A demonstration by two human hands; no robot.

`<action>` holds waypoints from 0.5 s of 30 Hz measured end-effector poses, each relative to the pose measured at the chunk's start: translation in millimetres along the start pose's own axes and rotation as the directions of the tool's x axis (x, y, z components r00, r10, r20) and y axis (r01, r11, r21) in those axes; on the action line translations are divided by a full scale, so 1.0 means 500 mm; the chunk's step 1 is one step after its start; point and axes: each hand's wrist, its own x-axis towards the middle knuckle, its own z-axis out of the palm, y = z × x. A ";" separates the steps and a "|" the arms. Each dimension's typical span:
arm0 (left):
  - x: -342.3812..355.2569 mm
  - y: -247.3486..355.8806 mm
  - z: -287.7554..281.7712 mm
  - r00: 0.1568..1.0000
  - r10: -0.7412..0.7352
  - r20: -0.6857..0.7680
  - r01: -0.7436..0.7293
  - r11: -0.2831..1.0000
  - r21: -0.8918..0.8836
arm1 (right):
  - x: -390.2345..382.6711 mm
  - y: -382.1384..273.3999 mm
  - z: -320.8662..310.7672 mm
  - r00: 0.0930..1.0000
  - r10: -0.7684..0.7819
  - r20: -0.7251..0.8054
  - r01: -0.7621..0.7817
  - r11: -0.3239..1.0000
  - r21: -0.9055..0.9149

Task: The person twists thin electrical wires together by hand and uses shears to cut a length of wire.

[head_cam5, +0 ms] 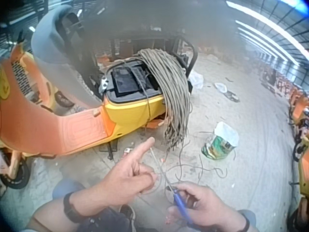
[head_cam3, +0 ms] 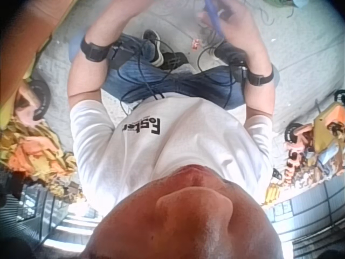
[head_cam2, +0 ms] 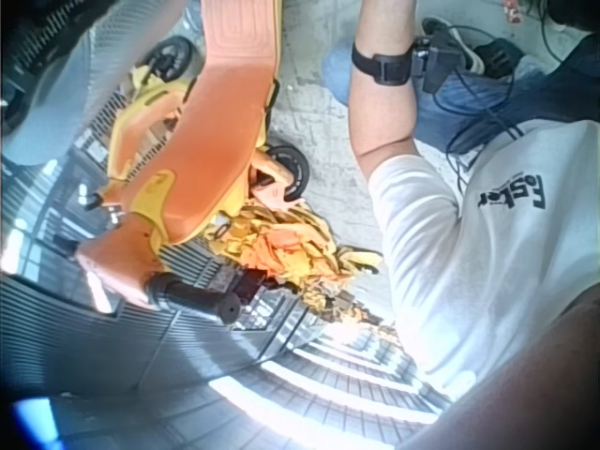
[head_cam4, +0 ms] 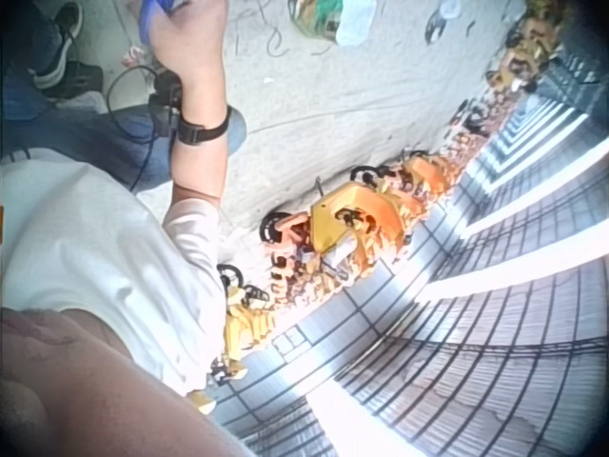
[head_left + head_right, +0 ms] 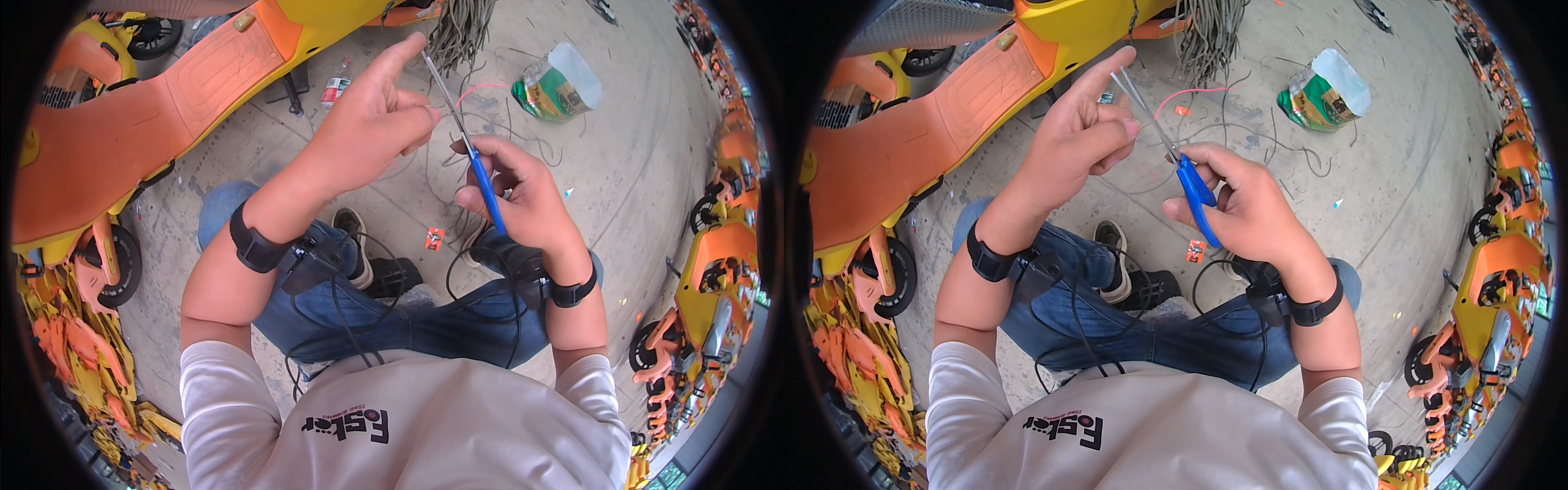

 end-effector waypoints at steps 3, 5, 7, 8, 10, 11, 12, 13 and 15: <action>0.000 -0.001 -0.003 1.000 -0.018 0.020 0.017 1.000 0.025 | 0.004 0.000 0.000 0.989 -0.133 -0.072 0.115 0.972 -0.204; 0.001 0.000 -0.005 0.999 -0.025 0.038 0.023 0.999 0.047 | 0.006 0.005 0.000 0.972 -0.211 -0.102 0.173 0.939 -0.299; 0.002 0.004 -0.002 0.997 -0.060 0.056 0.057 0.996 0.061 | 0.008 0.020 0.001 0.937 -0.306 -0.165 0.220 0.889 -0.402; 0.000 0.004 -0.001 0.996 -0.062 0.059 0.058 0.996 0.064 | 0.011 0.021 0.000 0.937 -0.306 -0.170 0.219 0.890 -0.400; -0.004 0.002 0.001 0.998 -0.054 0.025 0.053 0.997 0.057 | 0.015 0.021 -0.003 0.898 -0.390 -0.206 0.254 0.838 -0.482; -0.003 -0.003 -0.004 0.998 -0.055 0.029 0.053 0.997 0.058 | 0.016 0.020 -0.006 0.897 -0.389 -0.209 0.251 0.839 -0.483; -0.002 -0.008 -0.014 0.984 -0.140 0.107 0.125 0.983 0.131 | 0.016 0.019 -0.010 0.897 -0.370 -0.240 0.221 0.848 -0.481; -0.003 -0.010 -0.022 0.958 -0.228 0.176 0.190 0.959 0.209 | 0.016 0.019 -0.014 0.897 -0.351 -0.270 0.192 0.857 -0.478; -0.012 0.017 -0.022 0.860 -0.369 0.353 0.285 0.920 0.267 | 0.016 0.024 -0.030 0.896 -0.276 -0.349 0.114 0.900 -0.421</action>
